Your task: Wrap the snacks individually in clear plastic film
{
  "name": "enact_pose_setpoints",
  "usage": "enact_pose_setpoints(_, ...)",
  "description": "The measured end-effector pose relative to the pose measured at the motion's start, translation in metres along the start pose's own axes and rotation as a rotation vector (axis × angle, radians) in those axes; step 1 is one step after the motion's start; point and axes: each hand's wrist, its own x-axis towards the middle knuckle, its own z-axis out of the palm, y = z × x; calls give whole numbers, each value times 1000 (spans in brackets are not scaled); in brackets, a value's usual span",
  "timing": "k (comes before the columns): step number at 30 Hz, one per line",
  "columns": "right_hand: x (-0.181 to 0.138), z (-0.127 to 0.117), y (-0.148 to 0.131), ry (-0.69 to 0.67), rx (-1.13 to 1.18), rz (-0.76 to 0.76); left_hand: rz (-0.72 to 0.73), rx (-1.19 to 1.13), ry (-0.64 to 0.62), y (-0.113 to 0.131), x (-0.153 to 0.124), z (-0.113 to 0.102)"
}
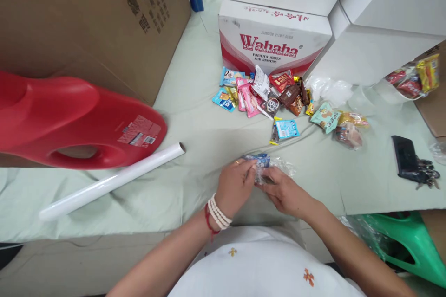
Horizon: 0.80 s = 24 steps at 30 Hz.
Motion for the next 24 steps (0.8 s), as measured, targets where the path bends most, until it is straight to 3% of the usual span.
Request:
enact_pose_setpoints(3,-9,5,2,179,63,82,128,360,89,-4,0,13)
enact_pose_setpoints(7,-14,13,15,641,-253,475,117,485,239,-11,6,19)
enact_pose_setpoints(9,-15,14,22,658,-397,585,98,478,280,-14,9,20)
enact_pose_setpoints(11,-14,14,23,556,-383,626,117,459,259,-15,11,22)
enact_pose_setpoints(15,-11,17,0,504,-63,595,155,444,220,-12,6,29)
enact_pose_setpoints(18,-5,23,-21,561,349,527,282,531,298,-11,0,36)
enact_pose_setpoints(21,0,30,-29,621,836,614,467,558,342,-13,-9,43)
enact_pose_setpoints(24,1,37,-26,675,1043,711,630,462,233,-16,-19,49)
